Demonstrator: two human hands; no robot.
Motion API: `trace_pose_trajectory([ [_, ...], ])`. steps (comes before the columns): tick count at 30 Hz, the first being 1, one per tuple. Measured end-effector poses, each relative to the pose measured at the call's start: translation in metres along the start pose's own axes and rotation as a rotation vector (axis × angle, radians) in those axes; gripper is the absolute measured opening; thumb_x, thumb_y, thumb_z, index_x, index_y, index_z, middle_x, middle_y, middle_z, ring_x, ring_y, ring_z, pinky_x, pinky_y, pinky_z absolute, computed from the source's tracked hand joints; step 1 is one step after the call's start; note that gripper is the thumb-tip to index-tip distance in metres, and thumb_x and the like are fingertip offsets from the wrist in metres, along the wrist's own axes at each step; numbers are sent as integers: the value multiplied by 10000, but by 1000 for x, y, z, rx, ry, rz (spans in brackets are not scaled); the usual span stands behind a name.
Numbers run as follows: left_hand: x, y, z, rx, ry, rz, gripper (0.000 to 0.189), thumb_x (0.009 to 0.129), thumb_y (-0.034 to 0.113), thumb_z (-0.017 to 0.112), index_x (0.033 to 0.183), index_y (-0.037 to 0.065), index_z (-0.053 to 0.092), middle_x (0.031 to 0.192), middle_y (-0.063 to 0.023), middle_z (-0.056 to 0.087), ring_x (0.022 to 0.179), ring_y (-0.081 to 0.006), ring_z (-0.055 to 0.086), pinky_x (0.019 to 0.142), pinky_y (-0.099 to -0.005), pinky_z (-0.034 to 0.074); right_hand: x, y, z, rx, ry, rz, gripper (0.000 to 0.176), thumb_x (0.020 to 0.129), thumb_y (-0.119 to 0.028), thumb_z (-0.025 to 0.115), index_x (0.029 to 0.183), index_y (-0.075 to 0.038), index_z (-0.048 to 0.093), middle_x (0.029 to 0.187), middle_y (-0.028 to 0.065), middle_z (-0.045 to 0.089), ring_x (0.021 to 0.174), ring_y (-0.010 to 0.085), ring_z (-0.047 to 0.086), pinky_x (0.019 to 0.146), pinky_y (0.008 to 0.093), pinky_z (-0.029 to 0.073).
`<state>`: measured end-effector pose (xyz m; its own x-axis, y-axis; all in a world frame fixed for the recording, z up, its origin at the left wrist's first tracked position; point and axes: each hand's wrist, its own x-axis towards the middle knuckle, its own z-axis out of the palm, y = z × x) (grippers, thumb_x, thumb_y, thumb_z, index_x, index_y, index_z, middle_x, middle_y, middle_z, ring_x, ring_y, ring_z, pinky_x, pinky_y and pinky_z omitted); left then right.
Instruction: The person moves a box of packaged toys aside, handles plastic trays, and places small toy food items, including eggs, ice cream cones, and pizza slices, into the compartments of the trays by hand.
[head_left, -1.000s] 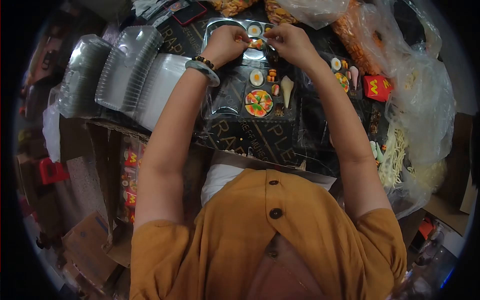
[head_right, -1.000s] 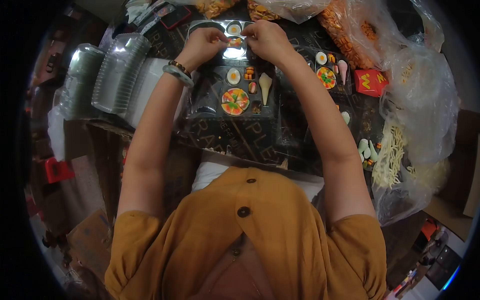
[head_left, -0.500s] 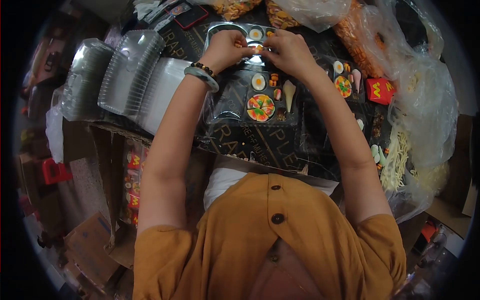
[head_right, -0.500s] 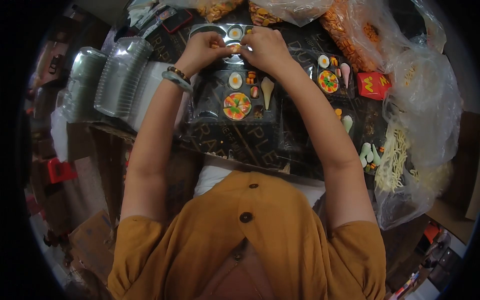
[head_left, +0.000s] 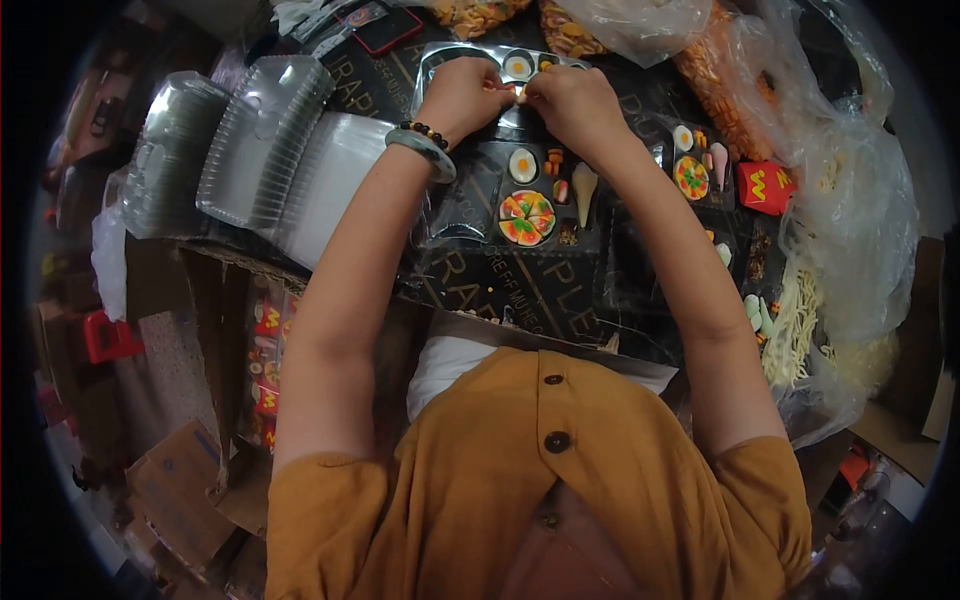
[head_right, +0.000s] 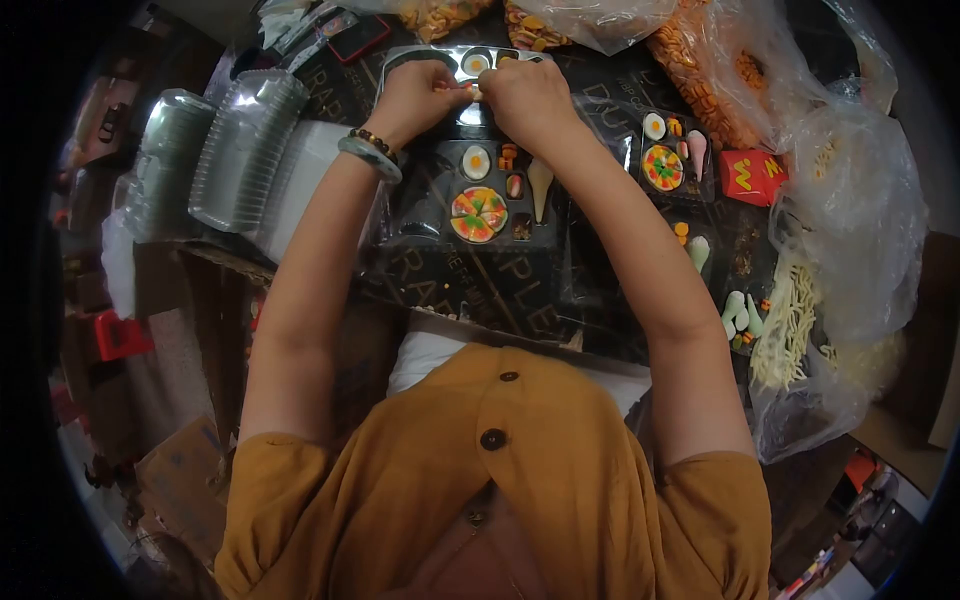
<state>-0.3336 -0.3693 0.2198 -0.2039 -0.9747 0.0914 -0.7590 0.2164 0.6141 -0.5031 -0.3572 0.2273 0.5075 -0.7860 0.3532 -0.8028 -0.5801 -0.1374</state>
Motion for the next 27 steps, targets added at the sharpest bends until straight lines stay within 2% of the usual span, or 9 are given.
trace_pose_trajectory([
  [6,-1,-7,1,-158,-31,7,212,661,211,742,776,44,680,758,-118,655,719,-237,641,676,-314,503,-3,-1,-1,-93,-37,-86,219,678,-12,576,851,-106,670,803,28,599,795,219,594,732,343,430],
  [16,-3,2,1,-34,56,26,185,673,196,729,791,58,695,764,-121,659,731,-248,647,683,-311,506,-4,-2,-3,-138,-75,-105,236,687,-15,562,866,-123,670,827,16,602,842,181,585,784,322,380],
  [18,-4,2,-5,-79,2,14,256,702,160,710,917,25,676,836,-126,666,760,-222,647,687,-289,500,-5,-3,-5,-73,-32,-97,209,715,-26,573,891,-96,663,834,26,614,818,209,595,752,343,410],
  [19,-5,0,-6,-76,1,16,256,702,160,710,917,25,676,836,-126,666,760,-222,647,687,-289,500,-4,-2,-5,-73,-29,-95,209,715,-26,573,891,-96,663,834,26,614,818,209,595,752,343,410],
  [21,-9,-6,-8,-551,-74,-92,380,737,102,673,1083,-35,594,942,-128,652,801,-175,626,702,-257,484,-3,1,-5,91,40,-12,177,778,-70,595,945,-64,655,825,47,623,752,209,611,686,329,451],
  [22,-13,3,-19,-642,-184,-162,468,764,37,624,1198,-76,488,1007,-126,621,833,-132,591,696,-220,465,-2,-1,-6,92,43,-13,177,778,-70,595,945,-64,655,825,47,623,752,209,611,686,329,451],
  [24,-15,4,-24,-760,-257,-133,473,768,23,614,1212,-66,478,997,-121,623,831,-121,588,680,-211,458,1,-9,-8,526,27,184,209,817,-139,617,1005,-50,641,831,65,635,691,179,609,619,293,471],
  [25,-16,4,-24,-881,-332,-105,479,772,10,604,1227,-56,468,988,-115,625,828,-110,586,663,-202,452,2,-10,-7,526,27,184,209,817,-139,617,1005,-50,641,831,65,635,691,179,609,619,293,471],
  [27,-16,2,-21,-892,-315,-113,461,775,1,602,1216,-53,477,964,-105,630,807,-102,592,633,-190,444,5,-10,-5,618,33,165,241,827,-171,627,1033,-46,635,806,57,647,674,123,592,620,252,467],
])
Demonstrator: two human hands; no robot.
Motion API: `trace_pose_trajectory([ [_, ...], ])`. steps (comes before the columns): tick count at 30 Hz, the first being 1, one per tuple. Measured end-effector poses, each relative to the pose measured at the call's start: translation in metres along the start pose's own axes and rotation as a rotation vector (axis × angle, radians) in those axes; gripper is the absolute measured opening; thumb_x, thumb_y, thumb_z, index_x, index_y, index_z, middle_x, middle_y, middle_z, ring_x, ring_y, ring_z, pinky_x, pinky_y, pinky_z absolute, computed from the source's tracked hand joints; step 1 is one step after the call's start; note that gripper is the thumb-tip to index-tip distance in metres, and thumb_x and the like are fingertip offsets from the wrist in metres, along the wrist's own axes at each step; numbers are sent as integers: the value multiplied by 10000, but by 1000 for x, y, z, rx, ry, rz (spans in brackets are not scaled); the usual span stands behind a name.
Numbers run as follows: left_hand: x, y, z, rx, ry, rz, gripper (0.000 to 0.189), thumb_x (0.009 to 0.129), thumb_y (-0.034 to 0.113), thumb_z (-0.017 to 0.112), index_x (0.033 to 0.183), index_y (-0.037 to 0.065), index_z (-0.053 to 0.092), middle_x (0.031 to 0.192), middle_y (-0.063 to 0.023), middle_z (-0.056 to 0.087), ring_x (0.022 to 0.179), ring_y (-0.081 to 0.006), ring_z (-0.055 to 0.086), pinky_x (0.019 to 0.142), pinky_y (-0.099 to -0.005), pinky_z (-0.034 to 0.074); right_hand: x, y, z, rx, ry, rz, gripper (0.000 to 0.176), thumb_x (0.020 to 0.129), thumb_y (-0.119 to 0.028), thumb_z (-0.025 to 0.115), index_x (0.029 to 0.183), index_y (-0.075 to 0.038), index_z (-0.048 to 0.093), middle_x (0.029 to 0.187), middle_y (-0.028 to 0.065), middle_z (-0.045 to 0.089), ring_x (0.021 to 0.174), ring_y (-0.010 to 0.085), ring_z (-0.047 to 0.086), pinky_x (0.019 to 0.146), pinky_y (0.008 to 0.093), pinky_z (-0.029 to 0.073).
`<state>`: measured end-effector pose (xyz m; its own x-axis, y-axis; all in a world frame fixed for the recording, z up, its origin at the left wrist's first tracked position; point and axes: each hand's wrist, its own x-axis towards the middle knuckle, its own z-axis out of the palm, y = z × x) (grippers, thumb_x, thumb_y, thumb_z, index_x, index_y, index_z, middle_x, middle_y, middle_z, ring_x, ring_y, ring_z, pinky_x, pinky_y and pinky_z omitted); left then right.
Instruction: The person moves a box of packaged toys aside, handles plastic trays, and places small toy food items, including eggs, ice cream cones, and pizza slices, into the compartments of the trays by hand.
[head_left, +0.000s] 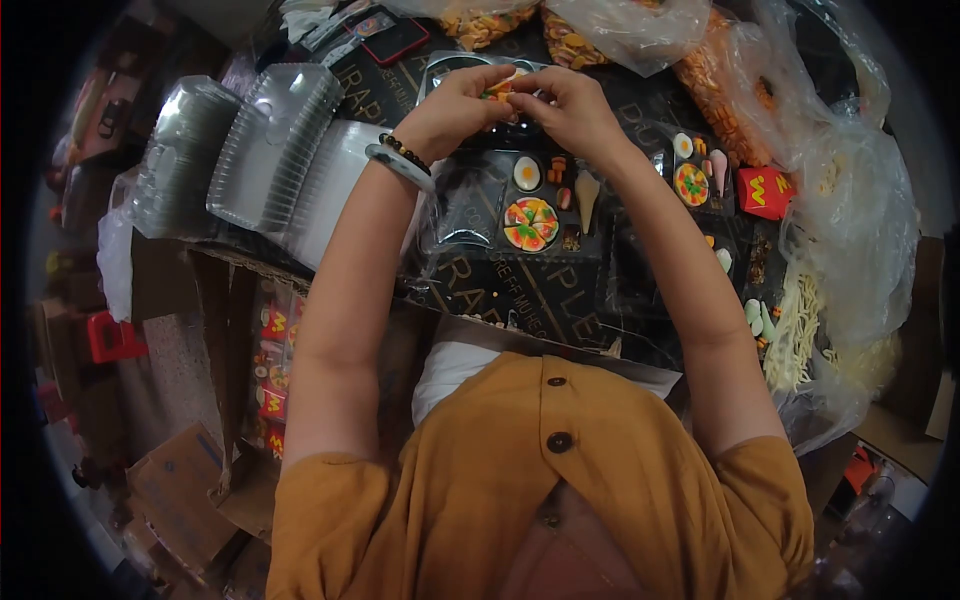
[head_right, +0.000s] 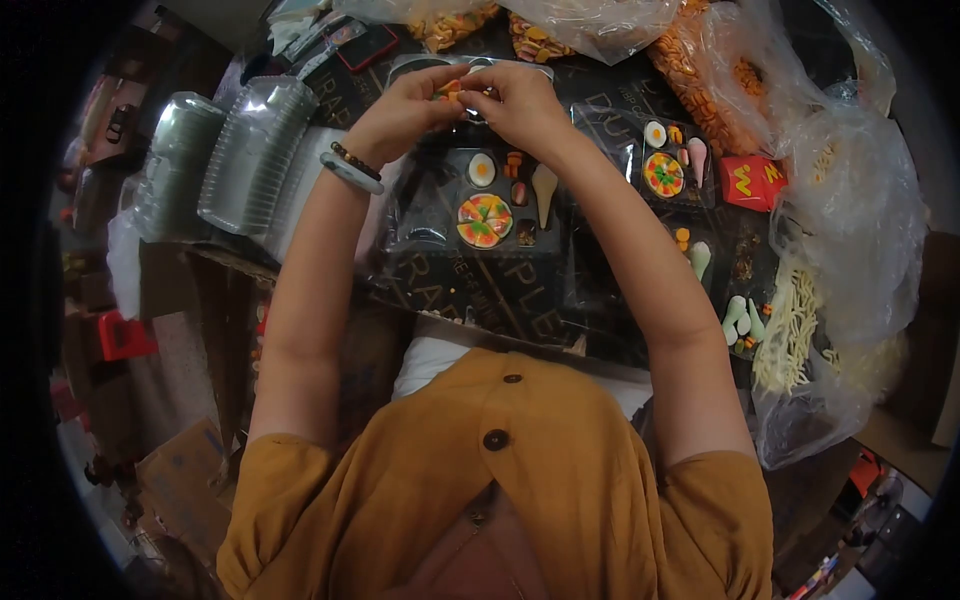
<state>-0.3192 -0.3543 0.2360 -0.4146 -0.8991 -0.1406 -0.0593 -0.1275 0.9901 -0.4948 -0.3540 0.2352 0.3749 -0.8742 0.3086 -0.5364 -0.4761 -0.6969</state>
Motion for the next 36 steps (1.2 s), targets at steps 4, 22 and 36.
trace_pose_trajectory([
  [4,0,-4,-3,-33,36,4,353,789,33,631,1124,-32,540,874,-69,645,720,-88,614,546,-160,424,2,5,2,181,-20,116,234,825,-166,629,1016,-32,641,786,47,656,659,92,584,602,227,457],
  [22,-5,-2,-18,-129,-23,-55,239,813,110,644,1017,12,570,846,-45,650,682,-61,595,508,-151,400,6,7,-10,683,-69,464,199,828,-182,643,960,-34,624,822,30,646,719,66,591,580,179,424],
  [36,-15,3,-23,11,192,-114,188,817,72,613,997,17,596,831,-31,642,664,-57,595,512,-150,393,2,1,-11,-50,-76,269,154,814,-127,616,918,-17,647,735,56,632,678,96,593,606,246,457],
])
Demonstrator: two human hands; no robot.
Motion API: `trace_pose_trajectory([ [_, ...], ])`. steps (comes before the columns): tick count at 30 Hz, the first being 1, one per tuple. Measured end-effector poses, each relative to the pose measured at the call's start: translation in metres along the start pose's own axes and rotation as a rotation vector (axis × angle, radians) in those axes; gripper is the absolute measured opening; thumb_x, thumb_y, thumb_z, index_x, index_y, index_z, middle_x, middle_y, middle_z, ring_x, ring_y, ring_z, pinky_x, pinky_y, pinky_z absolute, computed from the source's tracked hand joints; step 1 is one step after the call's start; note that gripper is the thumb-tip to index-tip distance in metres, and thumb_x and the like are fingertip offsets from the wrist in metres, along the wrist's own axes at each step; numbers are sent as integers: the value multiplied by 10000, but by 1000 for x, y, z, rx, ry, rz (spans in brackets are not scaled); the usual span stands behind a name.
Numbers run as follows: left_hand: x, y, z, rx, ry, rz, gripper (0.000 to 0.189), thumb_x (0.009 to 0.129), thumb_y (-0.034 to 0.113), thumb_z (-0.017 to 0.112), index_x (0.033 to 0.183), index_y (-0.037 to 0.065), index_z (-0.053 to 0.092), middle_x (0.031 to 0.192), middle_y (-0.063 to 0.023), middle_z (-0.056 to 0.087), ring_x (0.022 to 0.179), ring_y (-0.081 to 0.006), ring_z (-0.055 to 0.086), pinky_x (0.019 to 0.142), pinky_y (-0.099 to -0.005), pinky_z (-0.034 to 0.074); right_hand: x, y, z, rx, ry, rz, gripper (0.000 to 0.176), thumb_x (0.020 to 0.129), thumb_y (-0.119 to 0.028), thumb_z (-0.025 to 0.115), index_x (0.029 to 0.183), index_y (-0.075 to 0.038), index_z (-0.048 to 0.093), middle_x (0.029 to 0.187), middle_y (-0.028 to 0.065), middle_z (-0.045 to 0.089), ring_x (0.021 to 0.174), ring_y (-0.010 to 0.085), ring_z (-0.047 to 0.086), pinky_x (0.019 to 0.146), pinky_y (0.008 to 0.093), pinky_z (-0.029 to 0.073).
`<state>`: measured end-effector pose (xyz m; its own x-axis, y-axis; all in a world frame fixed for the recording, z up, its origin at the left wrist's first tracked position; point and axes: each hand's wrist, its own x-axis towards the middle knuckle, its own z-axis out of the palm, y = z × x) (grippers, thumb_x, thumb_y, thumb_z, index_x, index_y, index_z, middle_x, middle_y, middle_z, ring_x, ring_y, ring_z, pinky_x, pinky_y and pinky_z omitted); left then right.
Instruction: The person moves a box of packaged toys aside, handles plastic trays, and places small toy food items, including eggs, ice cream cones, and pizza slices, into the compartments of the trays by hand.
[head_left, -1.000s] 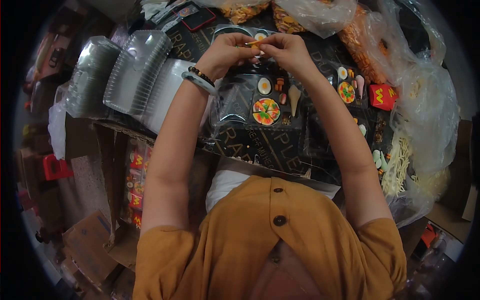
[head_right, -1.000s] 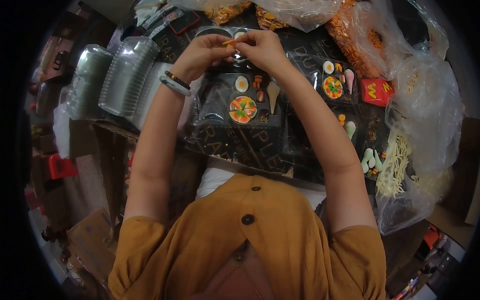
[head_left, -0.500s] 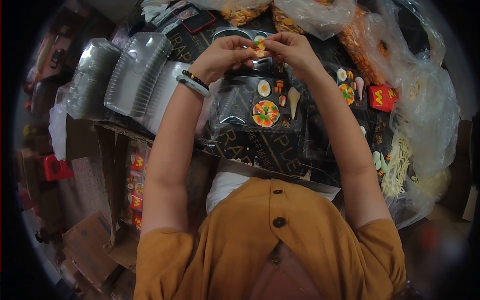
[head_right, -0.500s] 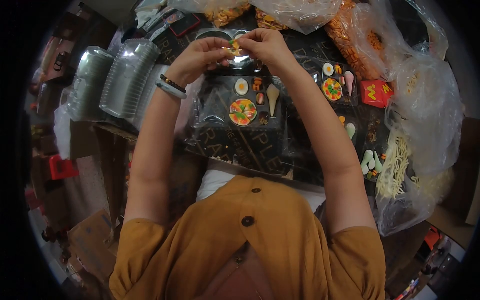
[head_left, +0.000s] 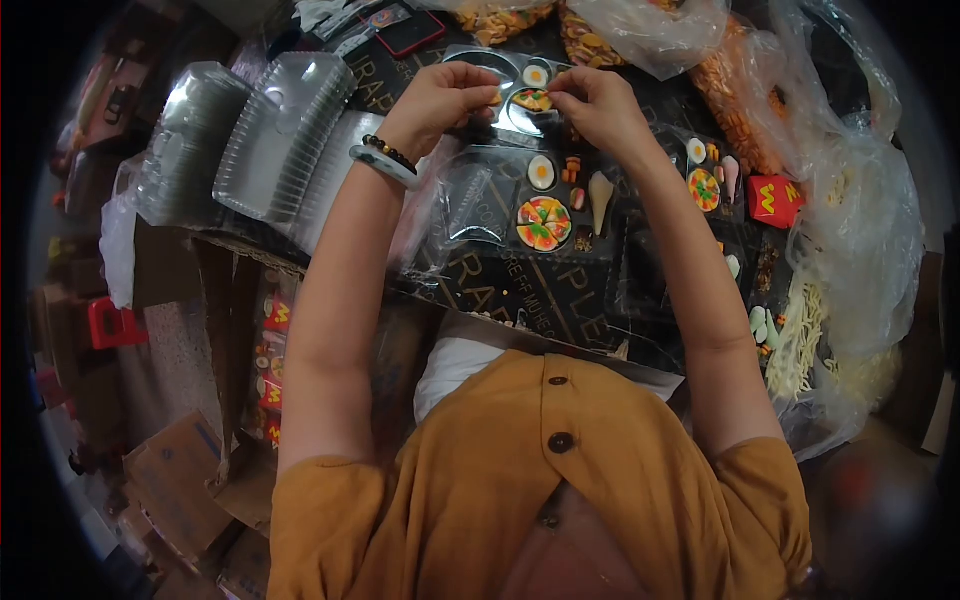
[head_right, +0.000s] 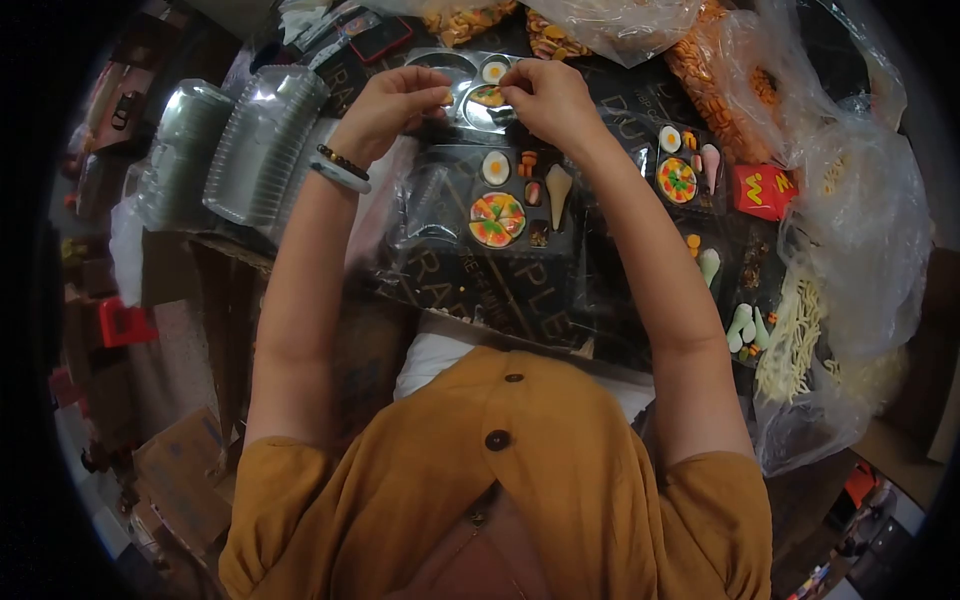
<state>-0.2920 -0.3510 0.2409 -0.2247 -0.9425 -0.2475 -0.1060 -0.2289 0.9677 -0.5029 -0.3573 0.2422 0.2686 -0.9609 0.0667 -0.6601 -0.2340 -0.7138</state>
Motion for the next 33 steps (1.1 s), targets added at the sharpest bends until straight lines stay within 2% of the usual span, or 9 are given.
trace_pose_trajectory([
  [4,7,-9,2,-101,-105,20,232,825,53,595,1051,0,585,846,-41,643,712,-68,601,543,-158,412,-8,11,5,-50,16,-49,161,807,-142,623,903,-17,655,738,69,631,662,116,594,593,271,455],
  [6,7,-8,2,-104,-142,20,268,823,44,596,1084,-8,566,856,-47,641,728,-74,603,555,-162,419,-15,4,5,-593,212,-327,162,797,-150,634,897,-26,664,750,80,639,663,137,602,603,283,457],
  [10,-1,-1,9,-54,-121,53,384,805,26,612,1169,-25,499,888,-58,634,749,-84,606,571,-167,430,-9,-4,9,-266,203,-251,185,801,-164,641,921,-24,660,785,77,653,683,122,605,628,263,461],
  [12,-1,2,12,-35,-137,66,415,799,24,618,1188,-25,479,895,-57,633,747,-86,607,573,-167,432,-5,-13,8,240,-82,8,197,813,-162,636,939,-11,651,822,71,660,712,106,603,649,244,463],
  [19,0,3,14,70,-52,90,301,790,52,645,1072,-11,565,824,-40,637,698,-79,603,567,-169,438,-8,-10,11,194,-38,-124,158,814,-122,632,919,-5,635,814,67,657,718,119,612,635,251,477],
  [24,8,-8,12,-64,-69,-16,232,789,83,657,1002,11,603,797,-29,644,681,-66,597,554,-172,422,-8,-2,27,-162,233,-609,121,783,-48,636,904,-43,639,804,88,637,742,203,637,642,279,495],
  [28,6,-7,8,-72,-47,23,230,772,79,670,990,31,613,802,-26,651,685,-59,596,537,-167,392,-8,1,25,22,182,-589,133,795,-40,629,926,-39,649,822,74,653,742,160,636,628,264,493],
  [30,3,-5,6,-108,-30,37,234,764,77,676,987,37,616,800,-23,654,686,-56,595,536,-166,384,-9,1,16,362,101,-197,171,803,-36,630,974,-32,651,863,60,662,767,115,625,643,237,495],
  [33,1,-1,9,-122,-8,55,247,749,84,690,983,47,621,798,-20,658,691,-51,595,538,-166,373,-8,-8,10,497,80,-48,193,836,-100,619,1006,-14,641,868,48,658,789,90,609,675,212,493],
])
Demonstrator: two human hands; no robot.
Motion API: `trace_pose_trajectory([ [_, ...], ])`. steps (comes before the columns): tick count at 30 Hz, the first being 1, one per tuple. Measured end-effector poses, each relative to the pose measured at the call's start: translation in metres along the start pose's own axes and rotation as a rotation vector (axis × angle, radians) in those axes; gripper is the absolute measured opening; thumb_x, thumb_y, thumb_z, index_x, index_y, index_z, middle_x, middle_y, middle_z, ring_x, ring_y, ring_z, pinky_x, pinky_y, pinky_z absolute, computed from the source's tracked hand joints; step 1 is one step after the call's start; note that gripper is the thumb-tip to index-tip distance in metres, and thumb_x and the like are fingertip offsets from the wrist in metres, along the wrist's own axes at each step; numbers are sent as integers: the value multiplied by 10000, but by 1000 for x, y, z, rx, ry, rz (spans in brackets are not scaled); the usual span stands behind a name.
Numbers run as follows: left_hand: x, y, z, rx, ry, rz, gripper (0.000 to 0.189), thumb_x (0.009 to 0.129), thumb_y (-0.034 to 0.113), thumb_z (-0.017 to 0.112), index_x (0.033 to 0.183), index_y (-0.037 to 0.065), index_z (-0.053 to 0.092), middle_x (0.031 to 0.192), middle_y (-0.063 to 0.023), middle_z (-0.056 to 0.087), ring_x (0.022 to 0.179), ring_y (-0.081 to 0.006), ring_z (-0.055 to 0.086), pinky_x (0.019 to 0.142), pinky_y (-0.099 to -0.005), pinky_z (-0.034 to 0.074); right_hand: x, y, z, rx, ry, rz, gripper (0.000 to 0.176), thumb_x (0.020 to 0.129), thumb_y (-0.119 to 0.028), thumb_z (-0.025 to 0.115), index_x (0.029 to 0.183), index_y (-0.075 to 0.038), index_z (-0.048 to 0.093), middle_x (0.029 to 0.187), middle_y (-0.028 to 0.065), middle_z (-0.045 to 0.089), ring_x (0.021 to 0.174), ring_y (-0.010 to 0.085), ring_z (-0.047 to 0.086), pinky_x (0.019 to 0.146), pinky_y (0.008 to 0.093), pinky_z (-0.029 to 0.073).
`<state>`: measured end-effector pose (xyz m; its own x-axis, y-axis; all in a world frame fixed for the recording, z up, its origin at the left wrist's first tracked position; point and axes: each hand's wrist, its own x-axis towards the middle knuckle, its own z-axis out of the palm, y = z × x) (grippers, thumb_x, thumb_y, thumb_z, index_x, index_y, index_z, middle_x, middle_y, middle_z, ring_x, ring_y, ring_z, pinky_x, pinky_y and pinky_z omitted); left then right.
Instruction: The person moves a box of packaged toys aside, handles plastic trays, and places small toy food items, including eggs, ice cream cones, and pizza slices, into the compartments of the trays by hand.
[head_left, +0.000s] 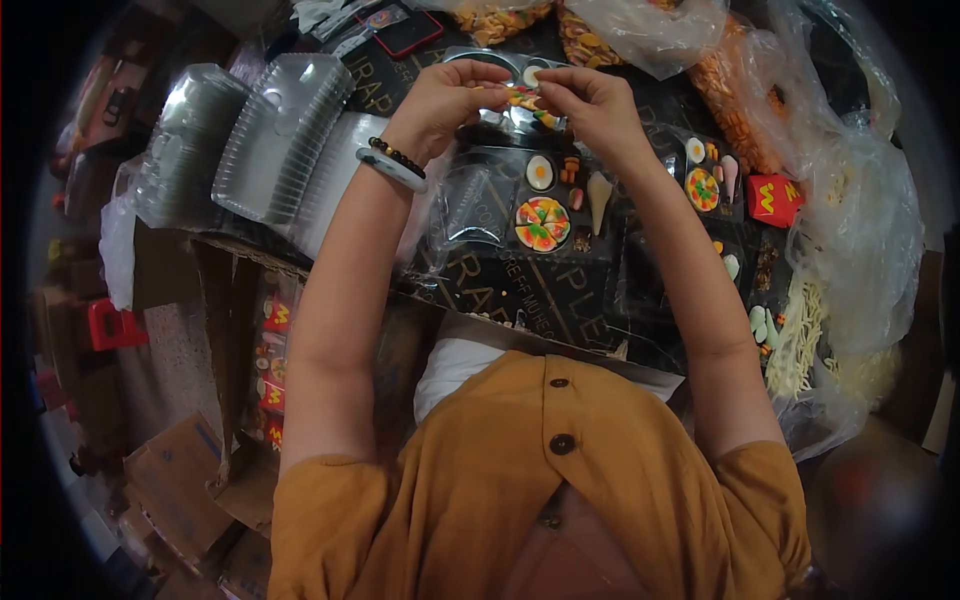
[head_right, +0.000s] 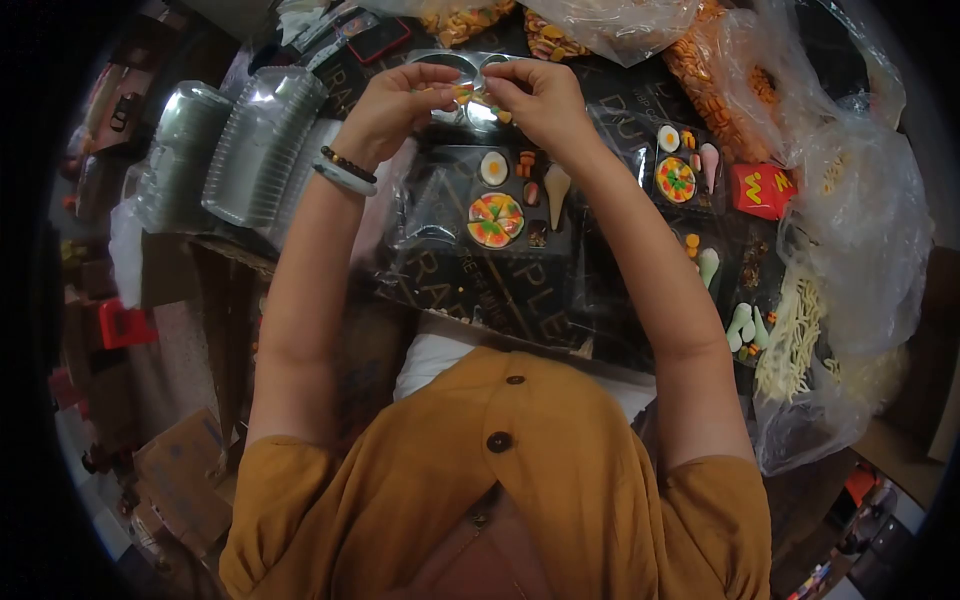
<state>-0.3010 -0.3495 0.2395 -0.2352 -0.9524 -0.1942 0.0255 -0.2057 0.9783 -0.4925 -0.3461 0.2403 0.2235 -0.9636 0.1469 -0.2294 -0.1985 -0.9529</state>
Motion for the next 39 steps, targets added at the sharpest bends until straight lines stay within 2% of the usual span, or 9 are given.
trace_pose_trajectory([
  [1,0,1,2,21,8,-2,257,742,92,699,984,51,622,798,-19,661,694,-50,595,541,-167,369,0,-3,0,29,-3,108,204,843,-128,617,1008,-10,639,857,46,656,785,89,608,674,203,488],
  [7,2,-1,2,12,-30,8,288,726,116,720,987,48,620,800,-16,662,693,-47,587,545,-168,362,3,1,-5,-7,-192,96,244,838,-190,637,991,-1,624,858,38,645,747,72,596,626,185,461],
  [17,0,-1,3,-20,-64,45,293,742,81,672,1022,20,611,808,-35,657,687,-55,578,548,-169,375,-5,-5,-6,213,-204,215,252,832,-162,641,1019,3,606,821,27,642,707,61,577,617,188,457],
  [19,-1,1,4,16,-179,33,309,744,82,667,1038,11,605,813,-40,659,682,-55,581,542,-168,382,-3,-2,-8,310,-146,160,222,836,-155,633,997,-2,623,815,20,640,706,51,571,619,182,456],
  [23,-4,7,11,-25,-124,2,305,737,85,675,1025,8,609,817,-45,660,651,-53,570,536,-169,385,-1,-3,-5,241,4,211,212,840,-170,629,979,-10,637,799,7,632,693,42,554,605,178,442],
  [29,-3,7,13,45,-79,5,246,721,69,693,957,27,638,812,-31,658,605,-39,534,522,-164,364,-4,-1,-8,69,-162,140,228,848,-240,622,940,-32,641,754,-13,604,658,41,509,566,174,379],
  [32,-2,4,9,50,-85,30,236,714,65,699,943,43,645,799,-12,650,619,-31,524,517,-165,354,-4,-5,-12,112,-223,249,198,855,-243,613,898,-50,622,748,-10,593,664,51,513,586,178,385],
  [34,-1,3,6,-26,-173,16,242,708,61,701,944,48,645,791,1,641,622,-27,508,518,-168,352,-3,0,-12,427,-262,363,165,860,-226,604,880,-62,597,761,2,600,692,66,540,616,187,409],
  [39,0,4,12,-68,-122,34,245,709,60,703,948,51,646,779,5,634,606,-24,494,516,-167,356,-3,8,-21,589,-73,399,163,870,-217,588,903,-57,586,788,15,613,716,72,565,620,196,428],
])
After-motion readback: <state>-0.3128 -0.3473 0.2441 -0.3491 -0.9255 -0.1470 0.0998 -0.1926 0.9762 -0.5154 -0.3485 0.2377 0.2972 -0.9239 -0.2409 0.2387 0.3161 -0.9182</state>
